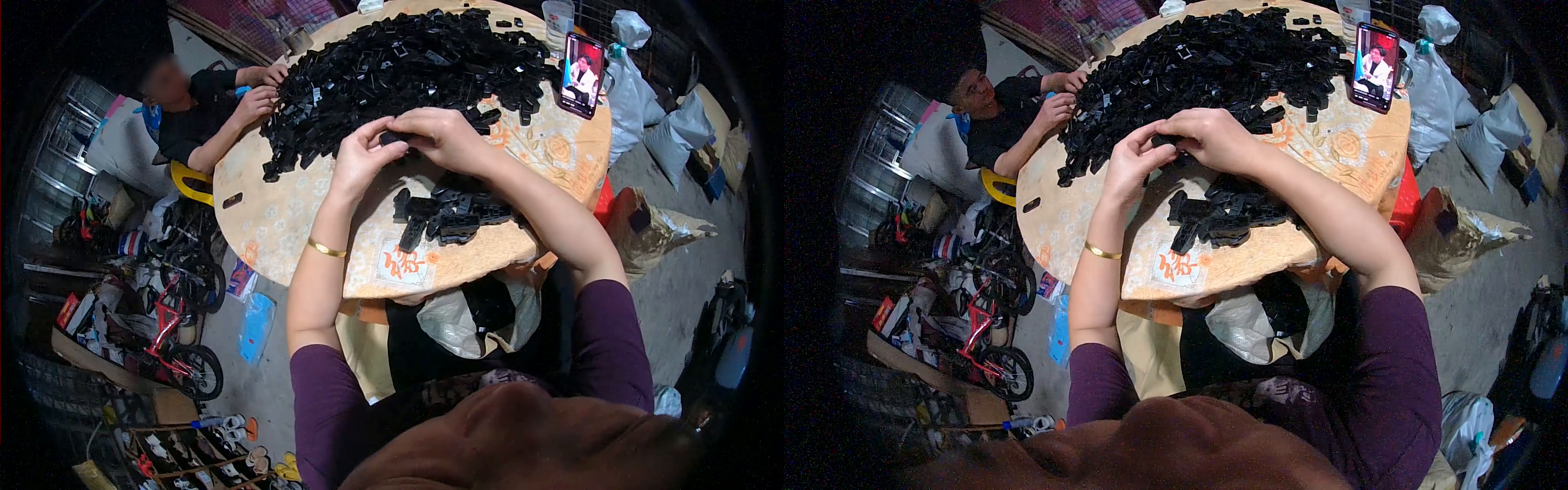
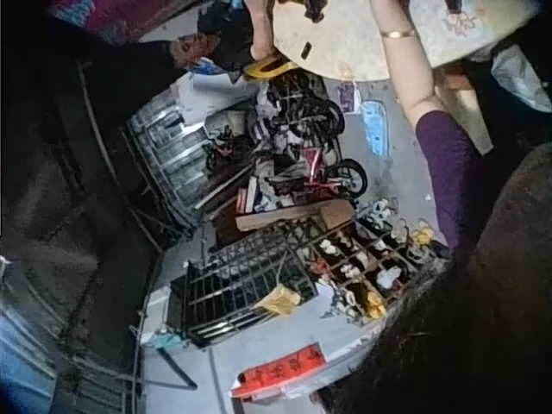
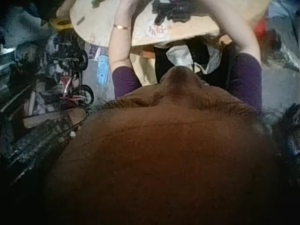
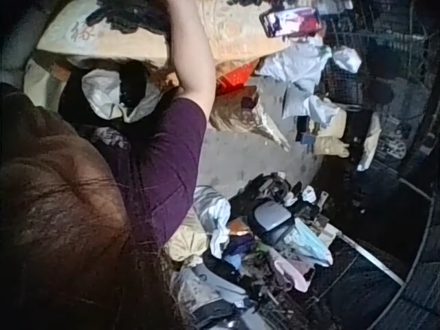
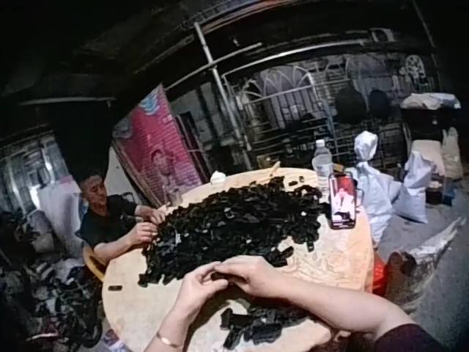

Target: The person assembles plastic components by hand, taking pieces from a pile, fitting them together, and placing the assembled parts onto the table.

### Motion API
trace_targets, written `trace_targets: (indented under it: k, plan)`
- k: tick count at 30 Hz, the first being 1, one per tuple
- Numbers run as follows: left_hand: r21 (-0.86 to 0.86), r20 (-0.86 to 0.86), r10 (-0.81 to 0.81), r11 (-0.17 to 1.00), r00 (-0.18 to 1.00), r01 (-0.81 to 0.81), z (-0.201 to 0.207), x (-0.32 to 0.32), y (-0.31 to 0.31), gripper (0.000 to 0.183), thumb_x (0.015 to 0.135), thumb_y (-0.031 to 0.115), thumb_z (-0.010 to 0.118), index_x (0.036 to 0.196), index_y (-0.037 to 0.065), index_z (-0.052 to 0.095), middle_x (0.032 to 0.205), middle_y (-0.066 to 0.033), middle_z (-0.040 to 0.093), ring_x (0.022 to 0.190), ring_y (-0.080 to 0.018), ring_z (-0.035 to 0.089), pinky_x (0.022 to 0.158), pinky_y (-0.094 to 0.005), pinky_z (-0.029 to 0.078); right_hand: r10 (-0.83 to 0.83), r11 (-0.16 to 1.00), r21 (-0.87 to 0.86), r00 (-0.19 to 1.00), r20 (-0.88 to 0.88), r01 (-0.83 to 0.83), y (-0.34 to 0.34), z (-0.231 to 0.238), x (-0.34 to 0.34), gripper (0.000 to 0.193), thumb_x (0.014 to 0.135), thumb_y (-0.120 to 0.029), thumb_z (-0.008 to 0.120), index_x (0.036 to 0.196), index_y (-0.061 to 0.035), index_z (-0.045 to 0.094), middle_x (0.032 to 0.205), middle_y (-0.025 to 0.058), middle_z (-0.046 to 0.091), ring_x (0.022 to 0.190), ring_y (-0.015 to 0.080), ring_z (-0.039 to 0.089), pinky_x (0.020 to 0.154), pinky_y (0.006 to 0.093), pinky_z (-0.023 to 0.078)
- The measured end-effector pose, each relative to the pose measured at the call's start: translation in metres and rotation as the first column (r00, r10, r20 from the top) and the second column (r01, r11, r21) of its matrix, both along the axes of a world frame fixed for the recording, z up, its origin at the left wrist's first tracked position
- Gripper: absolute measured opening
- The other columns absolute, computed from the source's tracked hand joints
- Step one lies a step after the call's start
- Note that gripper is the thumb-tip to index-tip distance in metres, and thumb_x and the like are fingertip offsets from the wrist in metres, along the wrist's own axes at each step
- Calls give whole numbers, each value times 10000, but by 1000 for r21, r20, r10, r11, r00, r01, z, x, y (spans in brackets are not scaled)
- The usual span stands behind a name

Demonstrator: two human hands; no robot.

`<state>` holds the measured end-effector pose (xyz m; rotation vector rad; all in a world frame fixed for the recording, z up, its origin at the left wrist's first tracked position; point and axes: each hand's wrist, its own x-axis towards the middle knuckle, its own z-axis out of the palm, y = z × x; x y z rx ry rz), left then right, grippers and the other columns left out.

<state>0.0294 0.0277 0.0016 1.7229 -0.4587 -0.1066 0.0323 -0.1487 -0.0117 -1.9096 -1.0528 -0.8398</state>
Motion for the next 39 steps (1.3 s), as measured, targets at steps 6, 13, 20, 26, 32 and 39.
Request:
trace_targets:
  k: [6, 13, 20, 26, 32, 39]
  plan:
    - [-368, -172, -126, 928, 977, 55, 2, -3, -6, 470, 764, -3, 586, 1190, -34, 391, 982, -103, 582, 825, -137, 580, 724, -232, 485, 73, 993, 111, 962, -262, -45, -5, 9, -5, 448, 670, -70, 659, 1101, -33, 542, 1009, 119, 602, 896, 228, 593, 779, 323, 465]
    - [-216, 87, -46, 974, 995, 64, 7, -11, -12, 496, 749, -30, 581, 1191, -26, 357, 977, -102, 581, 840, -123, 563, 747, -227, 458, 245, 969, 188, 681, -690, -159, -20, 14, 3, 382, 713, -116, 680, 1072, -38, 576, 903, 52, 617, 805, 88, 547, 728, 252, 445]
    - [108, -86, -253, 959, 964, 261, 5, -20, -16, 272, 716, 13, 630, 980, 11, 564, 919, -63, 577, 808, -114, 554, 717, -235, 465, -279, 948, -32, 776, -566, 318, -68, 19, 25, 352, 768, -319, 600, 999, -54, 611, 917, 100, 628, 845, 191, 591, 738, 310, 461]
    - [447, 346, -269, 890, 899, 94, -4, -8, -18, 215, 732, 101, 621, 937, 36, 615, 952, -101, 574, 867, -216, 526, 791, -309, 418, -898, 429, -567, 267, -350, 703, -147, -5, 55, 318, 796, -306, 514, 924, -33, 617, 977, 181, 593, 915, 326, 571, 781, 396, 459]
    - [569, 721, -191, 713, 666, -411, -27, 8, -8, 318, 671, 63, 639, 977, 14, 568, 950, -132, 550, 911, -301, 478, 794, -358, 417, -922, 372, -645, 186, -339, 667, -139, -11, 61, 220, 706, -64, 497, 876, -20, 630, 975, 190, 592, 907, 314, 583, 772, 391, 463]
    - [593, 683, -38, 613, 730, -523, -29, 14, -5, 291, 674, 102, 661, 930, 0, 569, 836, -146, 567, 800, -289, 534, 727, -353, 440, -884, 467, -559, 344, -318, 685, -136, -12, 60, 235, 685, -76, 542, 902, -36, 622, 928, 196, 598, 889, 322, 577, 767, 384, 462]
